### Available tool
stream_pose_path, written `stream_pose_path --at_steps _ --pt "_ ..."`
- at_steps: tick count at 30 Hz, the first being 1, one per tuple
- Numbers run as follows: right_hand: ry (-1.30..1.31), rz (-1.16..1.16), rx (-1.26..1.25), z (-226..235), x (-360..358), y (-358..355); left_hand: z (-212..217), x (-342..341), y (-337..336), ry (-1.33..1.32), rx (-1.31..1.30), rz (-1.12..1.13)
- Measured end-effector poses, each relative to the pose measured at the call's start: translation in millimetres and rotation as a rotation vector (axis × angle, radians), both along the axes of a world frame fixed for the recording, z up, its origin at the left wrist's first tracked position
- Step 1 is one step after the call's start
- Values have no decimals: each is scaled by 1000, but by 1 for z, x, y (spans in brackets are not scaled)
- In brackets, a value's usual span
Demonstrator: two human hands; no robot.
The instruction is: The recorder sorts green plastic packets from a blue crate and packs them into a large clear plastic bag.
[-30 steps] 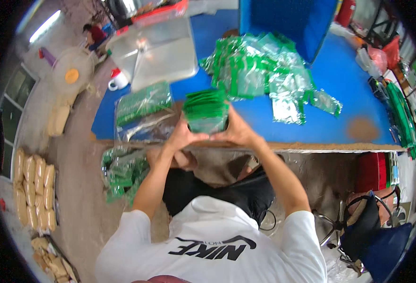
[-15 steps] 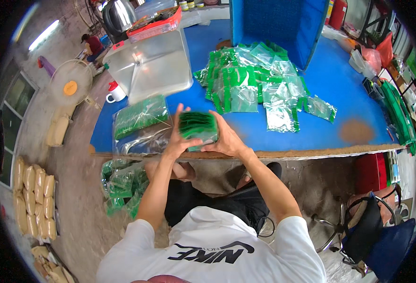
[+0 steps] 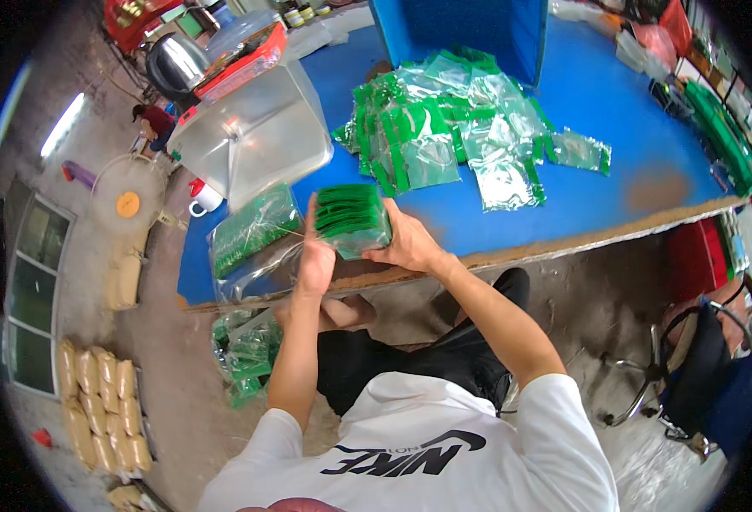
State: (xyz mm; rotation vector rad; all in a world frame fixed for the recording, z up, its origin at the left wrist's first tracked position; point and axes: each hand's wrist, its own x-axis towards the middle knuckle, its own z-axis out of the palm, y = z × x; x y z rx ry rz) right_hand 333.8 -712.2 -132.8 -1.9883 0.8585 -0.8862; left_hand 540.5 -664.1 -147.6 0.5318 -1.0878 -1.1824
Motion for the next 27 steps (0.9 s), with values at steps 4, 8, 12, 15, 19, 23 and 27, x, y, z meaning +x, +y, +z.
stream_pose_path --at_steps 4,8,12,15,19,23,27 --pt "-26 14 6 -2 -7 -1 69 -2 -13 -368 244 169" --pt "-42 6 10 -1 -7 1 88 0 -31 -500 372 91" --pt "-49 16 2 -5 -4 2 79 21 -34 -512 251 117" --pt "-35 24 -21 -9 -1 0 45 44 -35 -324 222 205" --pt "-70 38 -53 -14 -3 -3 37 31 -21 -99 191 164" --pt "-77 30 15 -12 -10 -7 42 5 -18 -292 56 -17" --pt "-35 78 -1 3 -4 -8 9 8 -8 -531 55 28"
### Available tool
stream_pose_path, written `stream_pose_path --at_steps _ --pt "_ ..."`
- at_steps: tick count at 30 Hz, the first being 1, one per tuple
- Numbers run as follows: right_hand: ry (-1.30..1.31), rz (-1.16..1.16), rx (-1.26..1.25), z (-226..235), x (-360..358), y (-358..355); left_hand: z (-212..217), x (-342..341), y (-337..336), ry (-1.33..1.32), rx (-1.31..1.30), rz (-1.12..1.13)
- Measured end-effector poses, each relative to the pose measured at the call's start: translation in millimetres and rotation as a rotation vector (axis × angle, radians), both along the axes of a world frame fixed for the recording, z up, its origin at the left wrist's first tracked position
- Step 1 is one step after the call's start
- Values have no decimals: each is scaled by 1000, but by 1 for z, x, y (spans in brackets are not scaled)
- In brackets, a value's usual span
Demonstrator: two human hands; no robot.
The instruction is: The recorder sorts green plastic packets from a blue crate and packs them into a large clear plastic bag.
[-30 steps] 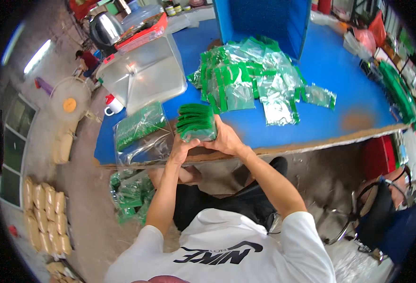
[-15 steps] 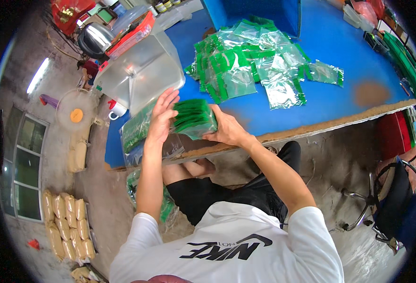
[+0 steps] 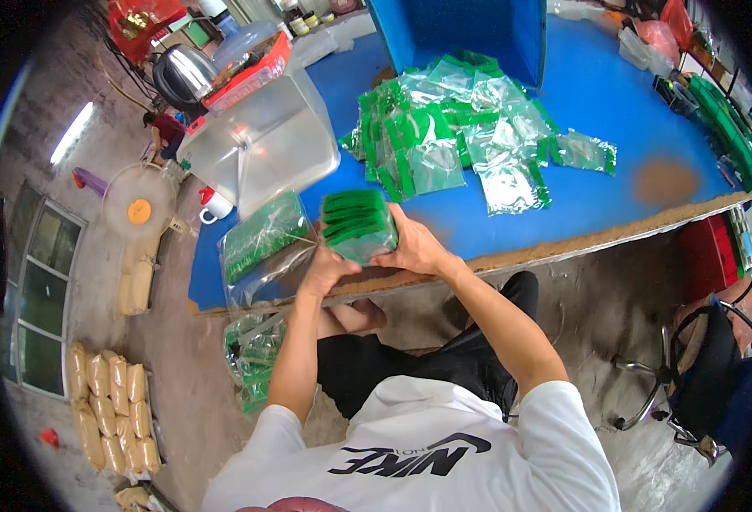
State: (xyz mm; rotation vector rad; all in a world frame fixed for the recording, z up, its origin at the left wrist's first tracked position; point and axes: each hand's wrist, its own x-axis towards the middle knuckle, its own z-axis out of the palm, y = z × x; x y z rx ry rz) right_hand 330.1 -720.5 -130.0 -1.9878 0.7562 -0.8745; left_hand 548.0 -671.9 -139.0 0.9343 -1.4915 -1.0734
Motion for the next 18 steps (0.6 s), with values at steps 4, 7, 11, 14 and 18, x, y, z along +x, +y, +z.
stream_pose_path --at_steps 4,7,11,14,18 --pt "6 39 -83 -5 -1 2 -12 -12 2 -134 -100 152" --pt "88 34 -83 -9 -7 4 5 -21 7 -1 -21 8" --pt "92 11 -54 -14 3 1 -14 -7 8 -321 -210 199" --pt "29 75 60 -25 3 -1 -8 -20 8 -4 -293 248" --pt "118 134 67 31 -4 28 15 -20 37 35 -40 158"
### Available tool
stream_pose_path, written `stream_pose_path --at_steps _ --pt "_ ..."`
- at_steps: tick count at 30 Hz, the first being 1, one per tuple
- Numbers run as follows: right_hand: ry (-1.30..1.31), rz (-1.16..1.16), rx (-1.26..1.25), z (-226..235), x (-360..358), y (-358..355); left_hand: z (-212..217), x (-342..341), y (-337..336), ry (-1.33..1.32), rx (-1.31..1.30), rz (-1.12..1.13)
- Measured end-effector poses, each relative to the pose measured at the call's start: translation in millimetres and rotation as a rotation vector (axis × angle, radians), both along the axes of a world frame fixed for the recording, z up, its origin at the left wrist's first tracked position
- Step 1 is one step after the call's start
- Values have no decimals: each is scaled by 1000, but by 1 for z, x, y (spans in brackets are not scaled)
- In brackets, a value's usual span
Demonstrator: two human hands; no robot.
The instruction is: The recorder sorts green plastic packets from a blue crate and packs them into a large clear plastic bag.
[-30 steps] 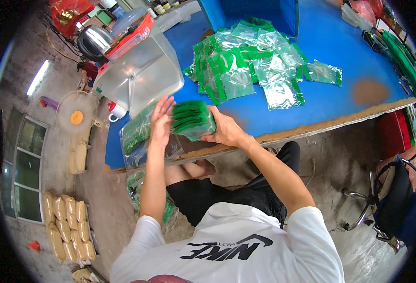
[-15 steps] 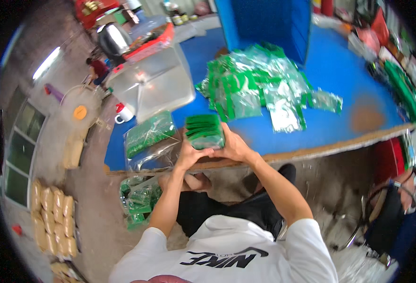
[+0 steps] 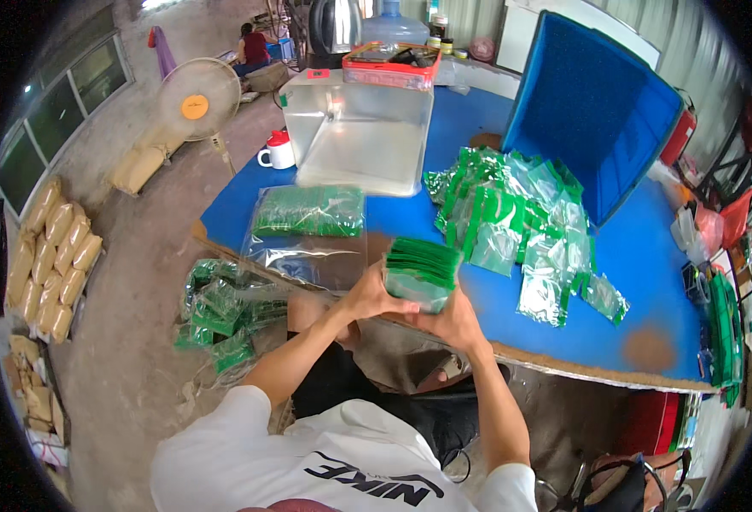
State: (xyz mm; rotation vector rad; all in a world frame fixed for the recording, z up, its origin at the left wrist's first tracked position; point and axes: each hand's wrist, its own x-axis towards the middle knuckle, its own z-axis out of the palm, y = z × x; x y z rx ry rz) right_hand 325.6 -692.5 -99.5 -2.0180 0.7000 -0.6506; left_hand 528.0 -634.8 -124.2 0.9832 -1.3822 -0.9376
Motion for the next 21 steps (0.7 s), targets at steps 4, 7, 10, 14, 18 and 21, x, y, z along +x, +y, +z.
stream_pose_path --at_steps 4,7,10,14,18,21 --pt "-293 35 572 -13 -36 -2 -13 -10 23 605 189 -204" --pt "-254 12 1099 -9 -19 21 -33 -14 28 798 220 -264" --pt "-244 494 1491 -27 -2 56 -71 -7 24 844 257 -409" --pt "-765 261 1785 -48 2 88 -54 -9 41 685 220 -358" --pt "-648 -202 1231 -12 -14 79 -23 -8 39 814 82 -212" --pt "-381 -236 559 -16 -16 51 -23 -23 51 1093 29 -307"
